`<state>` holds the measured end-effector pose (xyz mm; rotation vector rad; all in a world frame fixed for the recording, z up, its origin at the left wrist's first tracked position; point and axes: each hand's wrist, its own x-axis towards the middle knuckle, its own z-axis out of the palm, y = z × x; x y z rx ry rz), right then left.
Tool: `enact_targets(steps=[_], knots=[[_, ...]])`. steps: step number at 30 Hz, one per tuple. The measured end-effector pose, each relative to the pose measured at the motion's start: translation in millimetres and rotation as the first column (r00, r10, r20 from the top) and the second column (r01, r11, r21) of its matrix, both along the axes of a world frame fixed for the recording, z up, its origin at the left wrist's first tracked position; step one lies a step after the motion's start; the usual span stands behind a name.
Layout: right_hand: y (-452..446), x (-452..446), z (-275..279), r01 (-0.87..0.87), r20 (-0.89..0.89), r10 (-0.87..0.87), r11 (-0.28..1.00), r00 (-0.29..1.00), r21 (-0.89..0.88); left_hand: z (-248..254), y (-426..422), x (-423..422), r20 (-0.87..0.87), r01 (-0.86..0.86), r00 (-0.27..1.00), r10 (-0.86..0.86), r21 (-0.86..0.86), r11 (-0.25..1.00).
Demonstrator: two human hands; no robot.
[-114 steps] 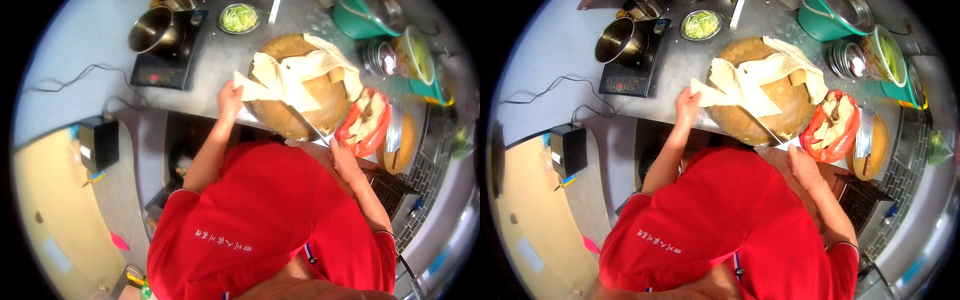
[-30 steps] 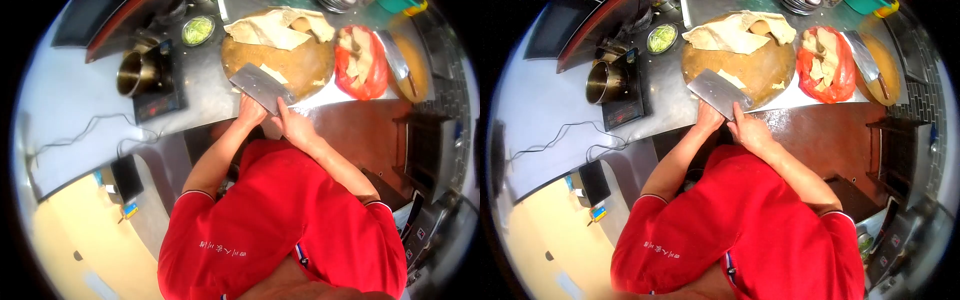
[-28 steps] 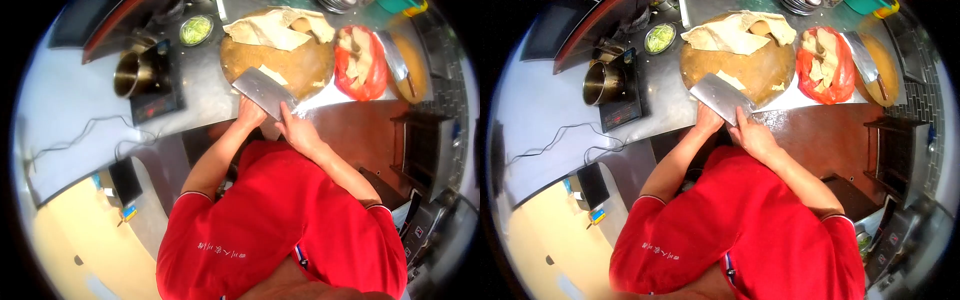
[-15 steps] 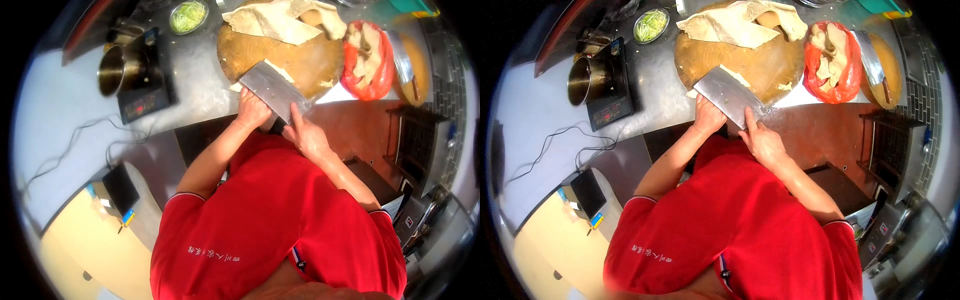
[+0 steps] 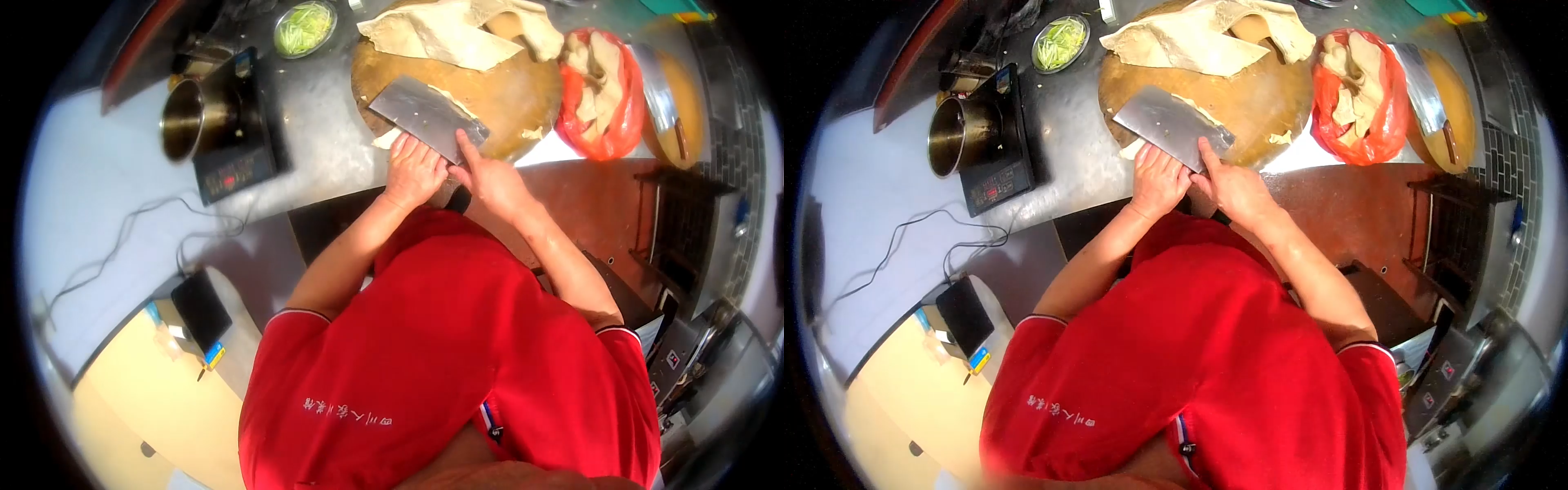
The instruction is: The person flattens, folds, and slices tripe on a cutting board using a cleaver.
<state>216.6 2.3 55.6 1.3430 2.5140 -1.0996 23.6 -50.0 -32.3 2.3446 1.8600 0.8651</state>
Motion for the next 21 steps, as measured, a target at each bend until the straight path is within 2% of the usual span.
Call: enact_targets(steps=[7, 10, 11, 14, 15, 16, 19, 21], knots=[[-38, 87, 20, 0.081, 0.095, -0.077, 0.996, 0.993, -0.045, 13, 3, 2, -0.012, 0.009, 1.000, -0.008, 0.026, 1.000], [-23, 99, 33, 0.174, -0.207, -0.204, 0.973, 0.957, -0.153, 4, 0, 2, -0.006, -0.006, 1.000, 0.006, 0.078, 0.997], [-16, 91, 38, 0.257, -0.179, -0.297, 0.942, 0.938, -0.217, 5, 1, 1, 0.009, 0.003, 1.000, -0.004, 0.067, 0.998], [-8, 60, 33, 0.265, -0.264, -0.275, 0.961, 0.925, -0.072, 7, 0, 3, 0.017, 0.007, 1.000, -0.008, 0.054, 0.999], [-10, 50, 22, 0.196, -0.309, -0.184, 0.981, 0.933, 0.006, 7, 1, 2, -0.012, -0.006, 1.000, 0.007, 0.071, 0.997], [-15, 43, 17, 0.142, -0.246, -0.139, 0.990, 0.959, -0.006, 7, 1, 2, -0.040, -0.018, 0.999, 0.022, 0.089, 0.996], [-30, 27, 15, 0.029, -0.086, -0.029, 1.000, 0.996, -0.005, -7, -4, 1, 0.052, -0.007, 0.999, 0.010, -0.054, 0.999], [-48, 29, 7, 0.006, -0.014, -0.005, 0.998, 1.000, 0.057, -9, -2, -1, 0.079, 0.004, 0.997, -0.005, 0.016, 1.000]])
